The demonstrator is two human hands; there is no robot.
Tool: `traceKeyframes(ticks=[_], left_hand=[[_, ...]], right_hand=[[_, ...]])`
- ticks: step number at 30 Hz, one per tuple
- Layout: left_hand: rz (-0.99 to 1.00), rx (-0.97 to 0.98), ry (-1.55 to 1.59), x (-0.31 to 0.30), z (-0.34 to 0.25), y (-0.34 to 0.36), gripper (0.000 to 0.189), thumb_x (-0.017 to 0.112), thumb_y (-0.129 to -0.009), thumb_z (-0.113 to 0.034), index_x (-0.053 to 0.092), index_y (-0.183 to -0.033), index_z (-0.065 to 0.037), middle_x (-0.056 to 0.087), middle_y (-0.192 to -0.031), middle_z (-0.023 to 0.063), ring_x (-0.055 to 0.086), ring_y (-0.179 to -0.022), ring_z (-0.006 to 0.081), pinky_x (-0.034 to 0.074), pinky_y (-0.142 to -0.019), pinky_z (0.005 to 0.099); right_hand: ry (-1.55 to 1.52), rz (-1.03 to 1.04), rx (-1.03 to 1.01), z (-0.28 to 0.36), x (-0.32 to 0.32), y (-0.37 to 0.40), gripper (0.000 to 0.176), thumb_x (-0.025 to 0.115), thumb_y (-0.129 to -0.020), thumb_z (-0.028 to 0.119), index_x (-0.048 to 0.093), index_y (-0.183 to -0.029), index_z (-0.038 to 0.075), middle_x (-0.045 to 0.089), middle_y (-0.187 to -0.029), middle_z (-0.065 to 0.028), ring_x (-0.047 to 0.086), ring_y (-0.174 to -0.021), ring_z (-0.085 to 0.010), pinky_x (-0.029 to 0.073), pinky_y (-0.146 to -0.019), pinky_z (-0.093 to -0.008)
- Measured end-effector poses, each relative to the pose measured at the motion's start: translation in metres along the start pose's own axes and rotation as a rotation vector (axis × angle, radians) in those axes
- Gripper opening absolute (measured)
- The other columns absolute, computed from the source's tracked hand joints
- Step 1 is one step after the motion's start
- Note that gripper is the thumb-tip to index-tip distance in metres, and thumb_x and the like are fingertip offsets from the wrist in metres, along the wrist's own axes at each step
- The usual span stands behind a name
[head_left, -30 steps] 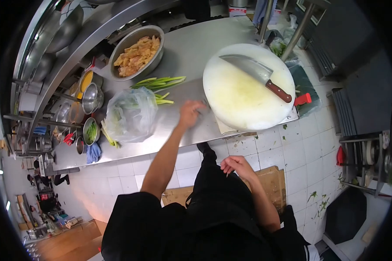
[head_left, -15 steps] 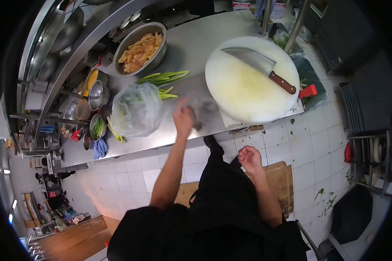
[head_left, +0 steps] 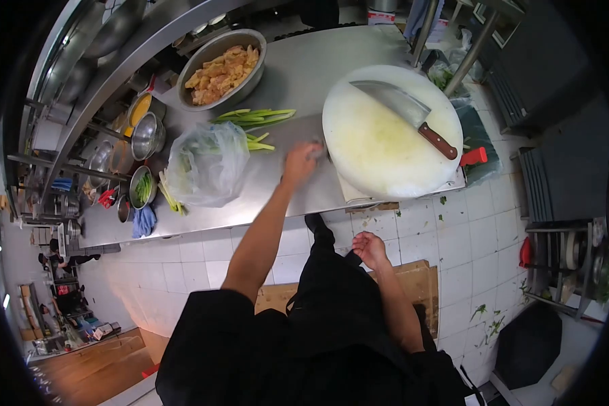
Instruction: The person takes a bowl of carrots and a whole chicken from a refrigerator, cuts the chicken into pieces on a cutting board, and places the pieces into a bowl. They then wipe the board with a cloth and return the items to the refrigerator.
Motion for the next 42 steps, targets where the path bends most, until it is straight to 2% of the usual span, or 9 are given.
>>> traceKeyframes(ticks=[4, 9, 14, 18, 24, 28, 31, 35, 42], left_hand=[[0.14, -0.003, 0.156, 0.031, -0.049, 0.088, 0.035, 0.051, -0.064, 0.004, 0.066, -0.095, -0.003, 0.065, -0.104, 0.0158, 0.061, -0.099, 0.0315, 0.045, -0.092, 0.0364], [-0.095, -0.115, 0.396, 0.038, -0.101, 0.15, 0.032, 0.05, -0.065, 0.007, 0.065, -0.093, 0.002, 0.065, -0.102, 0.0161, 0.06, -0.102, 0.0302, 0.045, -0.091, 0.0362], [-0.384, -0.394, 0.283, -0.033, -0.045, 0.146, 0.032, 0.051, -0.079, -0.006, 0.061, -0.109, 0.001, 0.064, -0.095, 0.0073, 0.057, -0.084, 0.0136, 0.048, -0.075, 0.0265], [-0.386, -0.219, -0.105, -0.06, 0.012, 0.096, 0.04, 0.054, -0.082, -0.005, 0.053, -0.122, 0.002, 0.061, -0.113, 0.017, 0.057, -0.105, 0.0282, 0.042, -0.094, 0.037], [-0.085, 0.172, -0.269, 0.035, -0.047, 0.126, 0.045, 0.058, -0.065, -0.001, 0.061, -0.11, -0.007, 0.061, -0.11, 0.0128, 0.054, -0.095, 0.0345, 0.04, -0.084, 0.0434], [0.338, 0.379, 0.1, 0.099, -0.132, 0.17, 0.036, 0.058, -0.061, 0.003, 0.066, -0.094, -0.008, 0.064, -0.101, 0.0102, 0.055, -0.092, 0.0315, 0.044, -0.082, 0.04], [0.429, 0.482, 0.17, 0.102, -0.163, 0.16, 0.039, 0.061, -0.06, 0.002, 0.066, -0.098, -0.008, 0.063, -0.101, 0.0066, 0.055, -0.087, 0.0277, 0.045, -0.08, 0.0381], [0.28, 0.293, 0.285, 0.068, -0.163, 0.129, 0.036, 0.056, -0.061, 0.004, 0.066, -0.095, -0.003, 0.064, -0.102, 0.0135, 0.056, -0.094, 0.0325, 0.045, -0.084, 0.0392], [0.266, 0.179, 0.158, 0.025, -0.129, 0.117, 0.038, 0.054, -0.061, 0.005, 0.066, -0.097, -0.003, 0.063, -0.103, 0.0151, 0.056, -0.096, 0.0337, 0.045, -0.087, 0.0385]], right_hand=[[-0.025, 0.123, 0.01, 0.001, 0.031, -0.018, 0.027, 0.046, -0.093, 0.026, 0.06, -0.089, 0.003, 0.066, -0.081, -0.0128, 0.063, -0.07, -0.0243, 0.05, -0.065, -0.0351], [-0.366, 0.067, 0.04, 0.018, 0.084, 0.022, 0.025, 0.045, -0.094, 0.027, 0.06, -0.091, 0.007, 0.066, -0.087, -0.0119, 0.063, -0.076, -0.0238, 0.048, -0.064, -0.033], [-0.296, 0.22, 0.07, 0.028, 0.07, 0.035, 0.026, 0.05, -0.09, 0.027, 0.058, -0.075, 0.007, 0.062, -0.076, -0.0108, 0.055, -0.062, -0.0181, 0.044, -0.057, -0.0282], [-0.284, 0.269, -0.018, 0.056, 0.011, 0.059, 0.027, 0.051, -0.088, 0.025, 0.054, -0.069, 0.007, 0.056, -0.067, -0.0086, 0.044, -0.048, -0.015, 0.036, -0.043, -0.025], [0.359, -0.481, -1.329, 0.245, 0.007, 0.245, 0.026, 0.043, -0.096, 0.024, 0.054, -0.079, 0.007, 0.059, -0.074, -0.0042, 0.049, -0.055, -0.0087, 0.04, -0.051, -0.0217], [1.079, -0.901, -1.615, 0.343, 0.003, 0.208, 0.019, 0.049, -0.09, 0.012, 0.061, -0.097, 0.0, 0.064, -0.086, -0.0091, 0.061, -0.074, -0.0172, 0.049, -0.069, -0.0296], [1.2, -1.164, -1.553, 0.335, -0.001, 0.213, 0.021, 0.055, -0.084, 0.006, 0.062, -0.104, 0.002, 0.067, -0.089, -0.0111, 0.065, -0.08, -0.0201, 0.05, -0.073, -0.0327], [1.189, -0.748, -1.246, 0.294, -0.011, 0.142, 0.018, 0.061, -0.08, 0.008, 0.065, -0.096, 0.0, 0.066, -0.081, -0.0164, 0.064, -0.075, -0.0281, 0.05, -0.072, -0.0369], [1.592, -0.836, -1.205, 0.293, -0.019, 0.077, 0.015, 0.064, -0.071, 0.009, 0.06, -0.079, -0.003, 0.064, -0.078, -0.0204, 0.062, -0.077, -0.0375, 0.049, -0.068, -0.0445]])
Point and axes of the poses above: each hand's wrist, its own y-axis away from the middle knuckle, its own x-axis out of the palm, z = x × y, the point moved 4 cm from there along -y, towards the middle knuckle
